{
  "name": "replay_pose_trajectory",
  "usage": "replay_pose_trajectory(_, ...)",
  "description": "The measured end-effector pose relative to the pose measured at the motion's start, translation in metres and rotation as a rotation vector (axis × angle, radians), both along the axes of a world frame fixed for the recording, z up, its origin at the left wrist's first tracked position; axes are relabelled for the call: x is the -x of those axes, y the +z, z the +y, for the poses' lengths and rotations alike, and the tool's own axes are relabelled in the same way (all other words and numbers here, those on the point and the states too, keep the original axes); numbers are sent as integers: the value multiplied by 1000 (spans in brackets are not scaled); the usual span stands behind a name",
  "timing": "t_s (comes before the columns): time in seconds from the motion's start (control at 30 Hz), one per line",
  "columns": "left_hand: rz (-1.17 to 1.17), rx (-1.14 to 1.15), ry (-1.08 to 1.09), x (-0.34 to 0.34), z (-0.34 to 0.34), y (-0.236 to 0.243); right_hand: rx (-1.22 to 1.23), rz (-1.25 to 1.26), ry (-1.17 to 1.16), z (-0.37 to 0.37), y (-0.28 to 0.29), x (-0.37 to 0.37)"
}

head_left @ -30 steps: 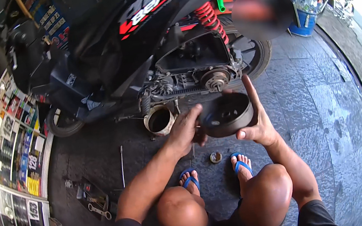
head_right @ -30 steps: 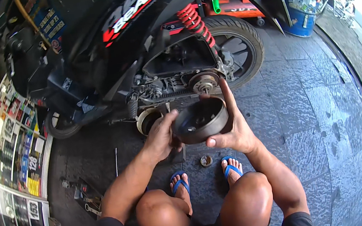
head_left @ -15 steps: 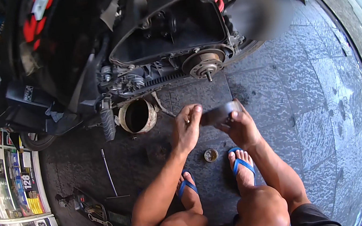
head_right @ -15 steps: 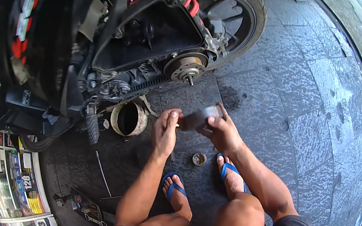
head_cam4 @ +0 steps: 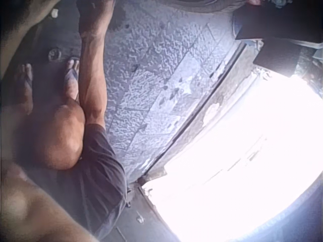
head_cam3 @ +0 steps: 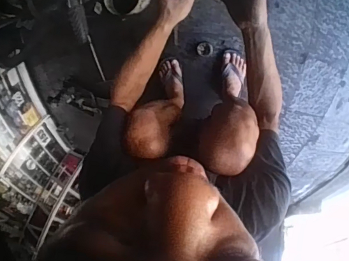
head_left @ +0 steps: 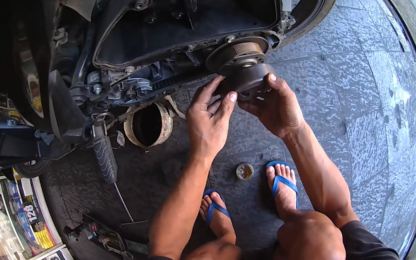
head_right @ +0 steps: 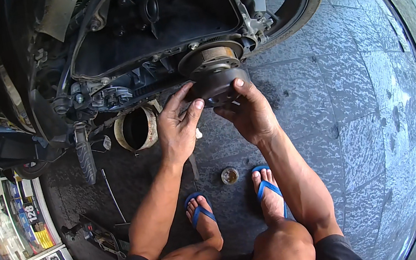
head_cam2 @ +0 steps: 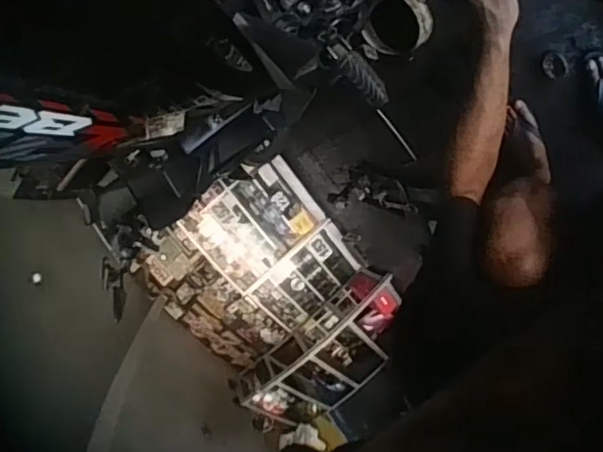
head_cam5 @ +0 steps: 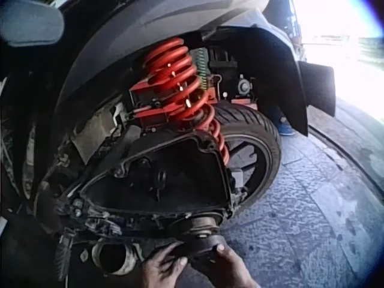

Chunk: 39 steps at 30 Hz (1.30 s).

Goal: The person wipes a motorcycle part with a cloth, applies grease to a shaft by hand, and fits a drive belt onto a clutch assembly. They then slide the assembly onto the engine shaft, place a clutch bell over it, and tighten a nut using an impact driver.

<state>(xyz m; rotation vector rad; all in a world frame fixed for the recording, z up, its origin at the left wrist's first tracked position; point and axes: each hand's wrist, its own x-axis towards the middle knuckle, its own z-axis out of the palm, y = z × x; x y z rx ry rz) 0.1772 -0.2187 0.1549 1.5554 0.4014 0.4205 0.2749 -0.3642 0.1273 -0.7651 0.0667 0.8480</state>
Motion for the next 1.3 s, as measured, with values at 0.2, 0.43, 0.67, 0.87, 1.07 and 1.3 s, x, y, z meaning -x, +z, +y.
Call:
replay_pose_trajectory(0.2,30,-57,9,-8,4,2,11,2,-25,5,1,-5)
replay_pose_trajectory(0.43,-14,-77,98,-16,4,-5,-27,-14,-35,14,1,-12)
replay_pose_trajectory(0.67,-57,-197,200,-22,2,-7,-33,-11,-72,23,-2,-16)
replay_pose_trajectory(0.87,-34,-167,228,-29,7,-11,-24,-26,-95,28,0,-18)
replay_pose_trajectory(1.07,-75,-251,262,-35,6,-12,-93,12,-88,29,-3,-15)
replay_pose_trajectory(1.3,-98,-390,293,-36,9,-16,-272,145,-77,43,-12,-21)
